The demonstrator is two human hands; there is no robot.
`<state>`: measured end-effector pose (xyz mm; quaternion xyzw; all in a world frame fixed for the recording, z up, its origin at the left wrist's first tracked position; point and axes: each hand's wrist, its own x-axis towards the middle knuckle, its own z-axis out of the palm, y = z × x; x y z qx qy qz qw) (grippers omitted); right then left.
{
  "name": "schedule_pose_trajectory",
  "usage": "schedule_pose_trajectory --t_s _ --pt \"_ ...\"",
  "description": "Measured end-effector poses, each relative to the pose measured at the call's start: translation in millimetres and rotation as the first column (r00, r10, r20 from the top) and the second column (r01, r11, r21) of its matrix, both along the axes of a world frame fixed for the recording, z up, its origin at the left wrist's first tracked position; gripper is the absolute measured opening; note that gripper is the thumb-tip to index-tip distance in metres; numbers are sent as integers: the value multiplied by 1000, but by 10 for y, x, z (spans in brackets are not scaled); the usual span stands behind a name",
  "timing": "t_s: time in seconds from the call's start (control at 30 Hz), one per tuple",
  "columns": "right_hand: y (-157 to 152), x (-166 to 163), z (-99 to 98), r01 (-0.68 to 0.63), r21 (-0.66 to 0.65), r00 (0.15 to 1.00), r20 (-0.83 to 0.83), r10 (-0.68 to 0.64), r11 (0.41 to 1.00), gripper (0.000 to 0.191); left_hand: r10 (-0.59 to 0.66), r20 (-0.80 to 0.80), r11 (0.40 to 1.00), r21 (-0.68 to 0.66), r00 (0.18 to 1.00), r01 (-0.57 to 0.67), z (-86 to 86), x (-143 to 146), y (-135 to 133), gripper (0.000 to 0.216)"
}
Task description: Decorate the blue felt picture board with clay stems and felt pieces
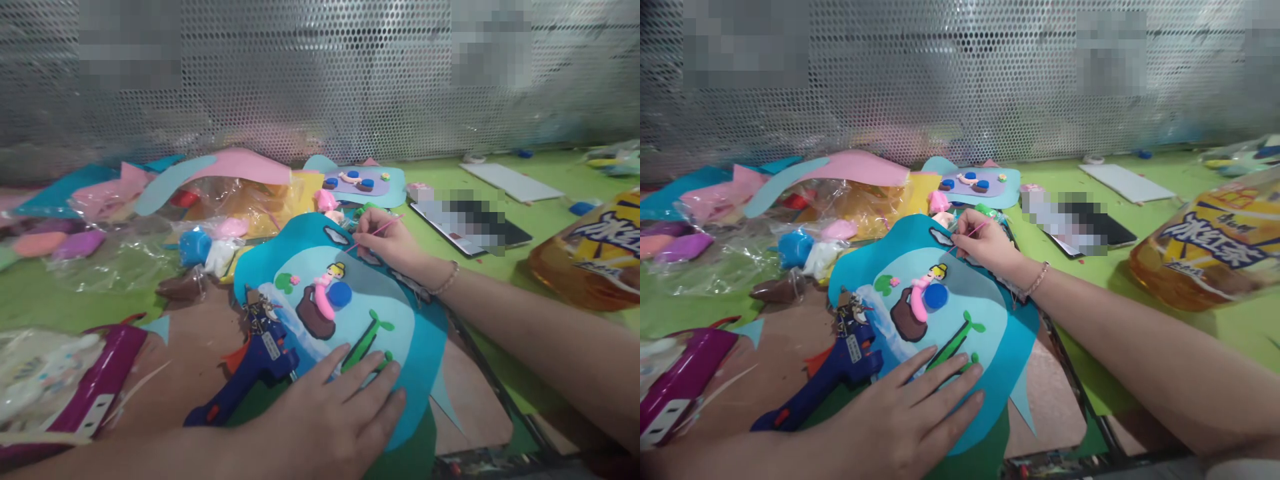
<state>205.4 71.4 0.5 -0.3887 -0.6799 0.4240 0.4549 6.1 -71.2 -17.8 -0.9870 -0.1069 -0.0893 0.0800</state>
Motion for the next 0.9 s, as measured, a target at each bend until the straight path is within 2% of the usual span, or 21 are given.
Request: schedule_pose_trajectory --t_s 0.2,0.33,0.43,0.63,0.9 --pt "-16 -26 -17 37 74 988 150 -47 997 19 1 5 1000 6 1000 -1 -32 -2 6 43" --pt "-20 -20 1 107 32 989 98 -110 994 18 -3 -13 1000 -1 1000 3 -12 -5 9 44" --pt "-6 -2 20 125 0 990 63 -125 992 25 0 -13 1000 -13 1000 0 -19 -8 9 45" --pt "-18 19 36 304 135 952 -75 -296 943 33 -8 8 1000 -22 1000 8 -18 -15 8 45" --pt "-13 26 -6 209 162 973 67 -222 964 37 -5 -5 999 -34 1000 5 -40 -8 0 46"
